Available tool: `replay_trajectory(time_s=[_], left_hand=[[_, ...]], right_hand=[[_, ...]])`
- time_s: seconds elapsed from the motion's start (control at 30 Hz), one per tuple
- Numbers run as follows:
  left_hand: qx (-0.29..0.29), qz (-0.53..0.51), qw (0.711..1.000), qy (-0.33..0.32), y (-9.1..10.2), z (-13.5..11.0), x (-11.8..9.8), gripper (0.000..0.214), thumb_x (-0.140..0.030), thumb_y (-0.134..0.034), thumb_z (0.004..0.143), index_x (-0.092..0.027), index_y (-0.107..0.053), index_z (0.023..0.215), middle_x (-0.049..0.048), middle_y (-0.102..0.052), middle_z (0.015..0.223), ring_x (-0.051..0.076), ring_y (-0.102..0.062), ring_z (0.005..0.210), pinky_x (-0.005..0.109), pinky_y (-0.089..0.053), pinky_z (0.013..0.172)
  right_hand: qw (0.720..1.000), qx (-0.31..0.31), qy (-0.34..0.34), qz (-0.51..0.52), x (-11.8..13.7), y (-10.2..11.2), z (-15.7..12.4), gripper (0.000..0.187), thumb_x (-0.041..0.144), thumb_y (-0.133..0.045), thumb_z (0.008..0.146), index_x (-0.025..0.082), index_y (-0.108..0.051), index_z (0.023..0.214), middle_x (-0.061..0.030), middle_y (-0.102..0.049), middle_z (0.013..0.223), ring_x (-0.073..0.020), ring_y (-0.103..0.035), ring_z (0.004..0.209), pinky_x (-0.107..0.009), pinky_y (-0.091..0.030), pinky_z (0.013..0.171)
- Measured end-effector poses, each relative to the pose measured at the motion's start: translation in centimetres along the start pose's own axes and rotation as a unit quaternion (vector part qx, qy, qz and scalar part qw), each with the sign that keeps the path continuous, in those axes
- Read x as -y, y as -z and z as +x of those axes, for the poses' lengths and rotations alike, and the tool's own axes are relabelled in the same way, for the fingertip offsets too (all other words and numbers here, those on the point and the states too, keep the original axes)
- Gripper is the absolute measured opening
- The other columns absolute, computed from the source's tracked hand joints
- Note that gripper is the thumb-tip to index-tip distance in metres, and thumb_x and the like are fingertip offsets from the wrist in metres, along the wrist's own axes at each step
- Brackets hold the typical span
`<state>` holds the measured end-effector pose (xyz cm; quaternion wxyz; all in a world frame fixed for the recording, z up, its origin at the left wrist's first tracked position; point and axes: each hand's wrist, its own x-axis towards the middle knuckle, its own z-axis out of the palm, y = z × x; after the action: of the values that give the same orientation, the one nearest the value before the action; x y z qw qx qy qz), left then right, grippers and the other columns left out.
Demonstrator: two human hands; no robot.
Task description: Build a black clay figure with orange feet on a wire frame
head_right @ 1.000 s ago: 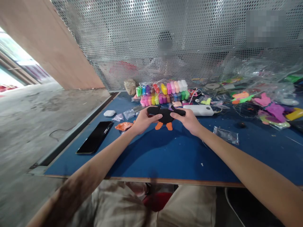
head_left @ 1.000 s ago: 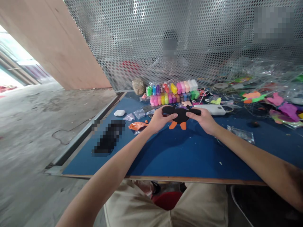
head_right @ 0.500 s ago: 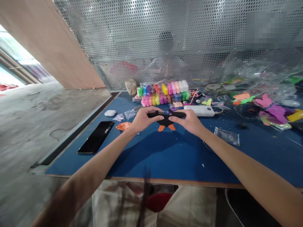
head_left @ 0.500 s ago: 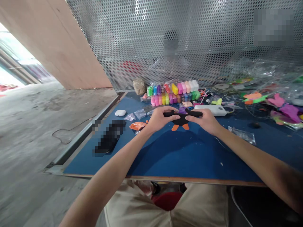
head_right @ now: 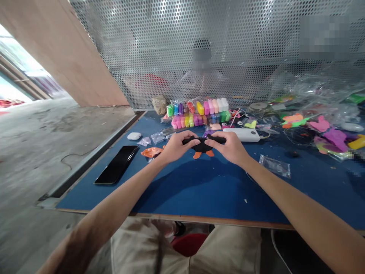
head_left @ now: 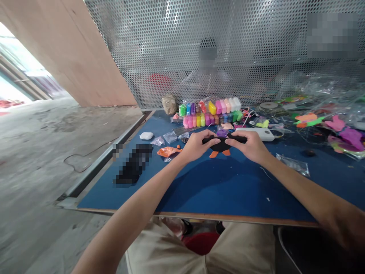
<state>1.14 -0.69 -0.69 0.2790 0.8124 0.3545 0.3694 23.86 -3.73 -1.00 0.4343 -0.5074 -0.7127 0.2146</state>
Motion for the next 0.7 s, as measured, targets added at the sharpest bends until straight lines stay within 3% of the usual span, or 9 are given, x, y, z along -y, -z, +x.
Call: replay_trajectory(time_s=[0.3, 0.53, 0.7], left_hand=[[-0.013, -0.034, 0.999, -0.008, -0.33, -0.07, 0.25, 0.03, -0.049, -0.056, 0.097, -0.02, -0.059, 0.106, -0.0001, -0.065, 0.08, 0.013, -0.061, 0.072, 0.025, -0.049, 0.07], [-0.013, -0.049, 0.998, -0.03, -0.35, -0.03, 0.33, 0.031, -0.048, -0.05, 0.1, -0.02, -0.061, 0.107, 0.0027, -0.069, 0.091, 0.015, -0.065, 0.08, 0.026, -0.052, 0.071], [-0.007, 0.002, 0.999, -0.039, 0.1, 0.03, 0.47, 0.032, -0.049, -0.065, 0.091, -0.019, -0.062, 0.102, 0.0038, -0.071, 0.098, 0.018, -0.065, 0.087, 0.029, -0.051, 0.077]], right_hand=[[1.0, 0.013, 0.022, 0.01, 0.06, -0.16, -0.08, 0.036, 0.057, -0.068, 0.085, 0.021, -0.071, 0.083, -0.0042, -0.071, 0.083, -0.0228, -0.062, 0.076, -0.034, -0.045, 0.069], [0.999, 0.026, 0.041, 0.003, -0.06, 0.04, -0.14, 0.034, 0.053, -0.066, 0.089, 0.02, -0.069, 0.082, -0.0033, -0.067, 0.079, -0.0196, -0.058, 0.071, -0.032, -0.042, 0.065], [0.998, 0.028, 0.044, 0.019, -0.14, 0.02, -0.09, 0.03, 0.049, -0.066, 0.089, 0.02, -0.07, 0.082, -0.0031, -0.068, 0.08, -0.0194, -0.059, 0.07, -0.031, -0.043, 0.064]])
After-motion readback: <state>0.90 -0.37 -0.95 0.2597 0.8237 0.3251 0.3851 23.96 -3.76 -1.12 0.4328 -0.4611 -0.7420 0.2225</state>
